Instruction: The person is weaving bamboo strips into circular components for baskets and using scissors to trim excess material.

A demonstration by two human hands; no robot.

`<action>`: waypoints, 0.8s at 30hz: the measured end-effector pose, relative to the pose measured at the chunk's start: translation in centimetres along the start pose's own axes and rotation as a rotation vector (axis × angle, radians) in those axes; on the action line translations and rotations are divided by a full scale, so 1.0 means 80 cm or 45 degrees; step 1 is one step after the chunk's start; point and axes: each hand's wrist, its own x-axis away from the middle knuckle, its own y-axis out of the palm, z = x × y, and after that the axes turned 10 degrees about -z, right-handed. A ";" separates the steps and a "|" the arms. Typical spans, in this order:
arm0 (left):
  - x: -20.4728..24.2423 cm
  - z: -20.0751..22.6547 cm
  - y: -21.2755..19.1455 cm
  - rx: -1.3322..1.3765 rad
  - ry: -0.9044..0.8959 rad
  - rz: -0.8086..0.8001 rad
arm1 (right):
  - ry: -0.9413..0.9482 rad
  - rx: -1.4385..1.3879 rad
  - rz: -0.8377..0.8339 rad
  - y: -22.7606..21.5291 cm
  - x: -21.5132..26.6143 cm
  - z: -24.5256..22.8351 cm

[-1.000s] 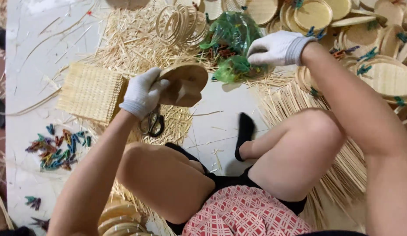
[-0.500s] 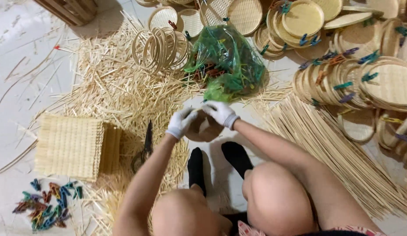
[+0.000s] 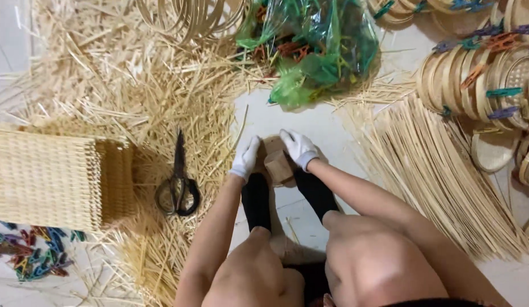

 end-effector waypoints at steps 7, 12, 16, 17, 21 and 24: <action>0.017 0.035 0.025 -0.079 -0.098 0.033 | -0.288 -0.200 0.121 0.015 0.000 0.029; 0.002 0.008 0.012 0.183 -0.140 0.018 | -0.013 -0.049 0.025 0.017 -0.012 0.027; 0.033 0.102 0.041 0.258 -0.467 0.091 | -0.097 -0.103 0.028 0.018 -0.023 0.036; 0.038 0.114 0.045 0.226 -0.585 0.128 | -0.042 -0.087 -0.006 0.016 -0.023 0.036; 0.001 0.016 -0.001 -0.097 -0.172 -0.002 | -0.192 -0.337 -0.117 0.001 -0.040 0.046; 0.049 0.076 0.021 -1.234 0.090 0.086 | -0.075 -0.124 -0.257 -0.040 -0.031 0.019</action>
